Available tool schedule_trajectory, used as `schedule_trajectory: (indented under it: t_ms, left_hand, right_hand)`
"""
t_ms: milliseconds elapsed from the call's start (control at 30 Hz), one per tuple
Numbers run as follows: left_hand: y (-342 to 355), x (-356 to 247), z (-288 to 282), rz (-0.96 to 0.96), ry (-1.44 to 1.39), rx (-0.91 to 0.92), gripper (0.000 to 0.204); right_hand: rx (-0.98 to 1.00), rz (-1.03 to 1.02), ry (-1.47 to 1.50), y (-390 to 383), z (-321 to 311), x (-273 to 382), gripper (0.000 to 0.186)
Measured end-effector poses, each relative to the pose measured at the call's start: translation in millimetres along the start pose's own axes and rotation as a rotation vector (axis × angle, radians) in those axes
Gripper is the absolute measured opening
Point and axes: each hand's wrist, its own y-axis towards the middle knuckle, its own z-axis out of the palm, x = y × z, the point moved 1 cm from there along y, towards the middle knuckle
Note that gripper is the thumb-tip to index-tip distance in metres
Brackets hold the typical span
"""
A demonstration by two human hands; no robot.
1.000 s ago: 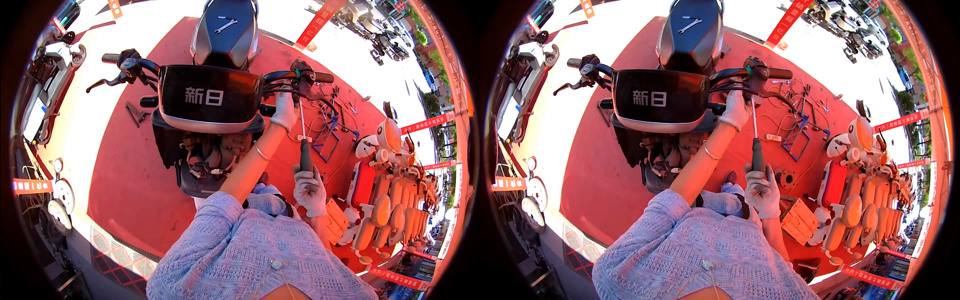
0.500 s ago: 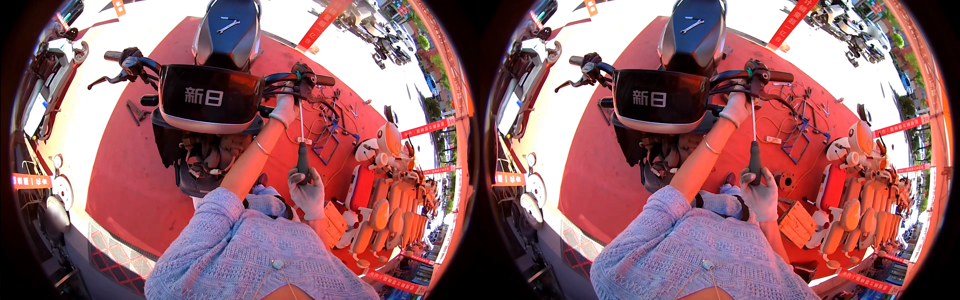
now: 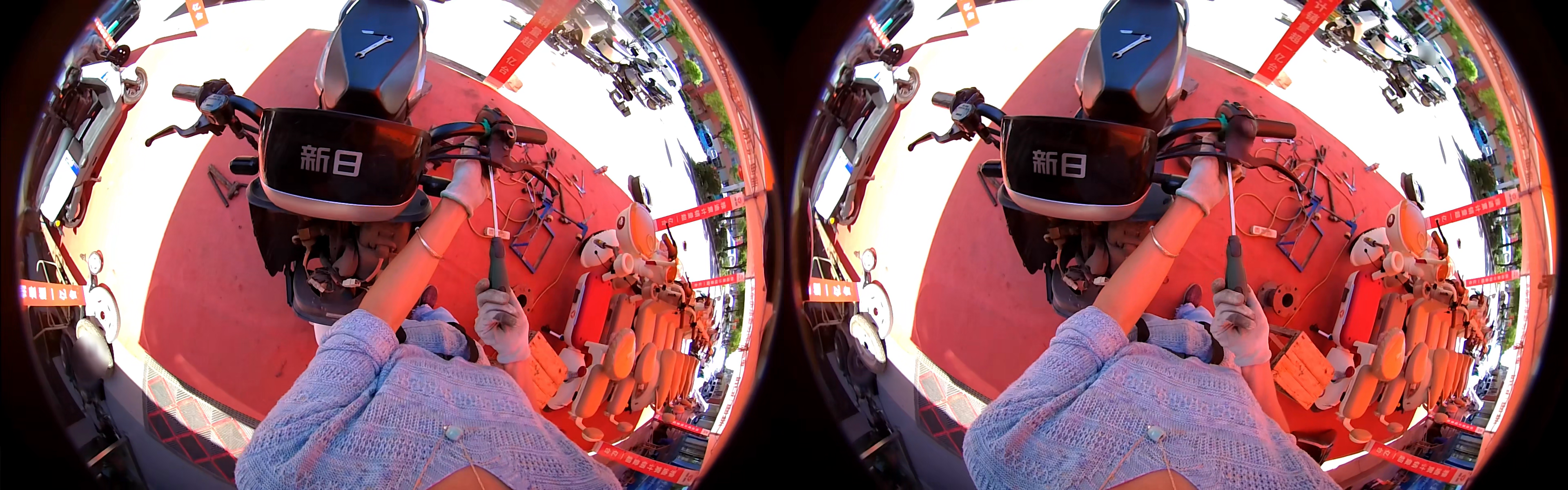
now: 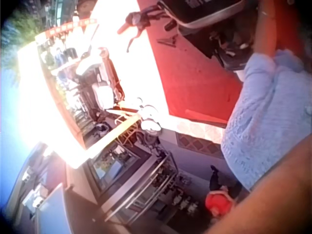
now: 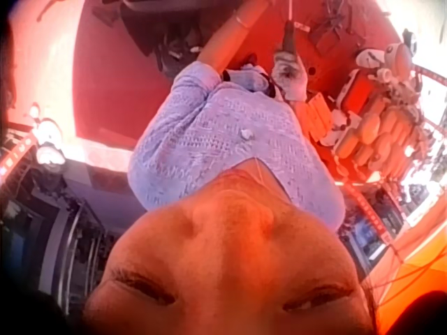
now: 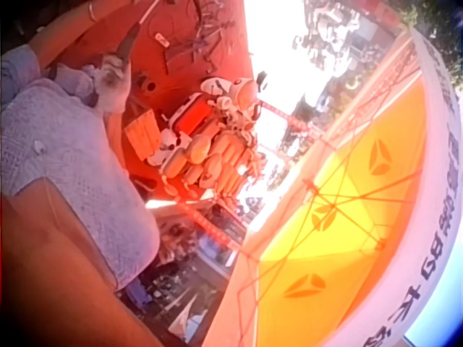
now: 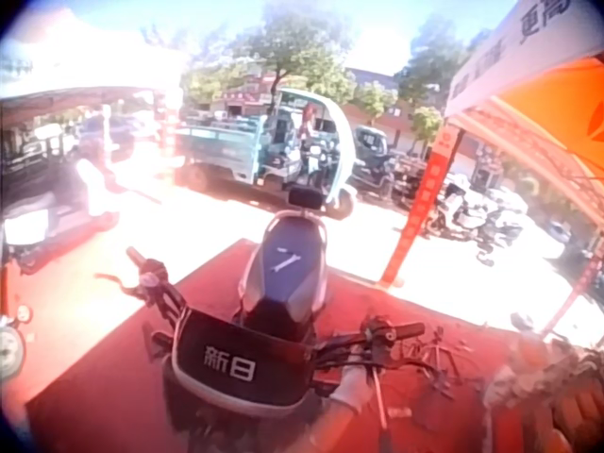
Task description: The person uses a power drill to remove screws from the seat of a scooter and lifts the seat off. They then use a screwdriver to remove screws from the handlebar assembly and manipulate the wiring and components underneath the handlebars.
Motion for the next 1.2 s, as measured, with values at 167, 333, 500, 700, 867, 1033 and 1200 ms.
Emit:
schedule_trajectory:
  t_ms: [167, 333, 500, 700, 867, 1033, 1200]
  left_hand:
    - [10, -10, -18, -0.061, -0.033, 0.040, 0.037]
    - [9, -3, -14, -0.047, -0.009, 0.010, 0.039]
    - [3, -6, -22, 0.039, -0.026, 0.094, 0.032]
    - [-16, 7, -24, -0.061, -0.065, 0.146, 0.023]
    - [-2, -2, -35, -0.114, -0.184, 0.155, 0.021]
    - [-6, -4, -29, -0.096, -0.213, 0.132, 0.018]
    - [-6, 3, -40, 0.135, 0.013, 0.191, 0.018]
  right_hand:
    - [-0.614, -0.592, -0.412, 31, 29, -42, 0.042]
    - [-0.039, 0.038, 0.050, 10, -1, -6, 0.042]
    - [-0.546, -0.539, -0.338, 28, 19, -30, 0.042]
    - [-0.044, -0.091, -0.199, 2, -18, 13, 0.047]
    - [-0.431, -0.429, -0.292, 22, 13, -20, 0.044]
    - [-0.189, -0.194, -0.297, 10, -11, 4, 0.041]
    - [-0.257, -0.195, -0.199, 20, 3, -6, 0.040]
